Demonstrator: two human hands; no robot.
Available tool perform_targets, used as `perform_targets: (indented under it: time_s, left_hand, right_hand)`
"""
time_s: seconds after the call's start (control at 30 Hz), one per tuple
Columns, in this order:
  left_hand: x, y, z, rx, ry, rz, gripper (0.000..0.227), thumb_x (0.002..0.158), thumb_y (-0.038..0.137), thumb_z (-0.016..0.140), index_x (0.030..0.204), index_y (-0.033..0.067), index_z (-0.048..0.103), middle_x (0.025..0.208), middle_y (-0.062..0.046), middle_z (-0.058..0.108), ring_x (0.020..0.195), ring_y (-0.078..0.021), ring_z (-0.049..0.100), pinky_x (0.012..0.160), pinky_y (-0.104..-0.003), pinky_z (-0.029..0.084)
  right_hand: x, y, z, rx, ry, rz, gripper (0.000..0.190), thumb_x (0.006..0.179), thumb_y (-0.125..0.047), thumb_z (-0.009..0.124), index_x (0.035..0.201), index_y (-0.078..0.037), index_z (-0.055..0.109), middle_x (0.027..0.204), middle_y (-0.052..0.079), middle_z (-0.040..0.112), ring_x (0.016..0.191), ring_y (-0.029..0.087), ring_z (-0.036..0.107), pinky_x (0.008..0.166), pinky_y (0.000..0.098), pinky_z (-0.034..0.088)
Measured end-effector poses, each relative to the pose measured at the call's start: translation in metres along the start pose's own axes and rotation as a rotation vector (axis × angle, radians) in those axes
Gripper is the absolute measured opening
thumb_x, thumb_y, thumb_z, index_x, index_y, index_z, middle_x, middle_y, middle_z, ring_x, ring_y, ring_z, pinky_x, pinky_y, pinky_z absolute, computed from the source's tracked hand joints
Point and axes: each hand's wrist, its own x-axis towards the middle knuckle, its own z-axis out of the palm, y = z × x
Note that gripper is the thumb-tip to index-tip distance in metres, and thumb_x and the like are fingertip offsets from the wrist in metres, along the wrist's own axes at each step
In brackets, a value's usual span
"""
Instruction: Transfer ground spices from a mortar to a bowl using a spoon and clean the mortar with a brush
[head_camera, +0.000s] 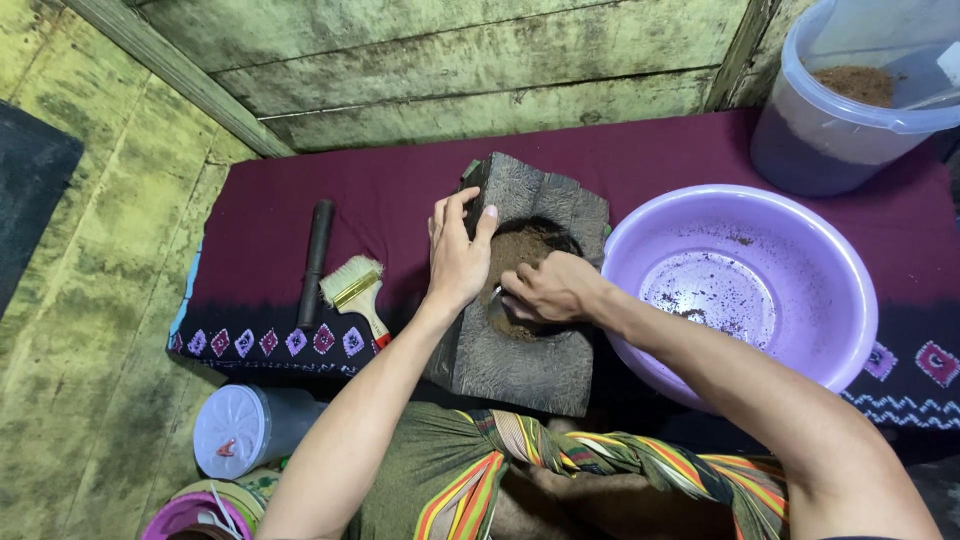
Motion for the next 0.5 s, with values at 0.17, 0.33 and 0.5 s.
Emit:
perform_targets:
  time_s: [0.17,0.33,0.5]
  left_hand:
    - [-0.002,0.002,0.000,-0.010,-0.012,-0.026,0.046,0.102,0.043,0.055,0.138,0.0144,0.053,0.135,-0.016,0.050,0.125,-0.0422,0.055,0.121,-0.061,0.016]
    - [-0.002,0.001,0.000,-0.007,-0.016,-0.029,0.046,0.102,0.043,0.055,0.138,0.0149,0.053,0.136,-0.015,0.050,0.126,-0.0415,0.055,0.121,-0.060,0.015]
    - [-0.001,-0.001,0.001,-0.007,-0.009,-0.030,0.045,0.102,0.043,0.055,0.138,0.0153,0.053,0.136,-0.015,0.050,0.126,-0.0429,0.056,0.121,-0.061,0.015]
  right_hand:
    - [-0.013,0.026,0.017,-0.217,0.162,-0.359,0.043,0.087,-0.042,0.049,0.114,-0.008,0.056,0.080,0.010,0.061,0.066,0.028,0.070,0.054,0.0418,0.060]
    - [-0.008,0.029,0.001,-0.188,0.302,-0.056,0.031,0.092,-0.039,0.045,0.103,-0.013,0.057,0.074,0.005,0.058,0.059,0.025,0.069,0.051,0.0396,0.057]
    - [0.012,0.006,-0.034,0.169,0.079,0.504,0.039,0.103,-0.052,0.034,0.101,-0.016,0.050,0.072,0.009,0.065,0.062,0.038,0.073,0.055,0.0516,0.056]
